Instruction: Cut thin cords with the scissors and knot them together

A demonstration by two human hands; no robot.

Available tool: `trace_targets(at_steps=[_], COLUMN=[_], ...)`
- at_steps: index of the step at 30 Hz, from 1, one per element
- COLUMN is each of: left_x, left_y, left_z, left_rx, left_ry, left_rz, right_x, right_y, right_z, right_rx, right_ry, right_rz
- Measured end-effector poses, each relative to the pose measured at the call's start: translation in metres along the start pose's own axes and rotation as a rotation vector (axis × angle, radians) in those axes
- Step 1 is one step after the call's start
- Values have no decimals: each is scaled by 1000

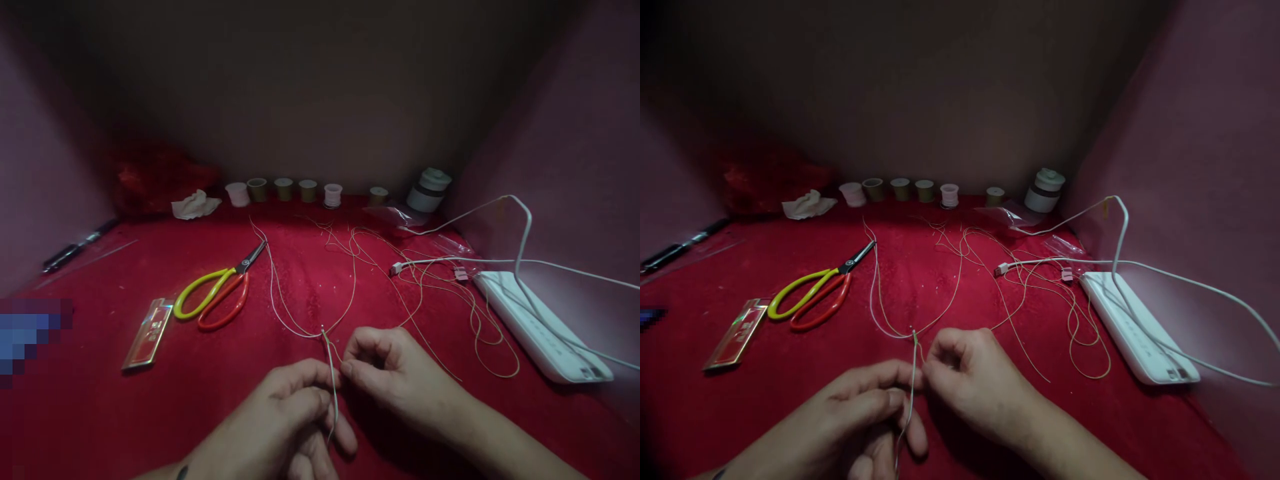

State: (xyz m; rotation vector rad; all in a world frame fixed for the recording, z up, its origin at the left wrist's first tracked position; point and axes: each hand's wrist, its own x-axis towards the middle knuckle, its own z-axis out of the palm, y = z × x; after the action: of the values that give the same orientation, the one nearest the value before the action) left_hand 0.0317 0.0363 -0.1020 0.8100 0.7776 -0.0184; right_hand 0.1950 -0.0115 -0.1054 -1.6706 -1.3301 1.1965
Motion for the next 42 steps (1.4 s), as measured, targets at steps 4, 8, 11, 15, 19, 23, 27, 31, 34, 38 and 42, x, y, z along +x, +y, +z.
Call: trace_targets(at_steps=[4, 8, 11, 15, 19, 23, 27, 31, 34, 38, 42], left_x=[4, 10, 14, 16, 17, 17, 16, 14, 12, 10, 10], left_y=[2, -2, -5, -8, -8, -8, -11, -8, -5, -5, -3], left_z=[1, 0, -1, -1, -2, -4, -6, -2, 1, 1, 1], left_rx=[-63, 61, 134, 175, 204, 222, 200, 220, 235, 221, 216], left_ry=[-14, 48, 89, 67, 93, 68, 83, 75, 76, 84, 87], left_rz=[48, -12, -64, -111, -110, -119, -109, -118, -135, -140, -143], right_x=[-1, -2, -2, -3, -2, -2, -3, -3, -3, -4, -3], right_y=[1, 0, -1, 0, -1, -2, -3, -4, -6, -5, -3], right_z=[1, 1, 1, 0, 1, 1, 0, -1, -1, -1, -1], right_rx=[-37, -38, -43, -24, -25, -25, -41, -55, -57, -63, -68], right_ry=[11, -11, -10, -32, -39, -50, -59, -70, -77, -76, -71], right_rz=[-27, -31, -22, 10, 23, 23, 24, 15, 10, 9, 7])
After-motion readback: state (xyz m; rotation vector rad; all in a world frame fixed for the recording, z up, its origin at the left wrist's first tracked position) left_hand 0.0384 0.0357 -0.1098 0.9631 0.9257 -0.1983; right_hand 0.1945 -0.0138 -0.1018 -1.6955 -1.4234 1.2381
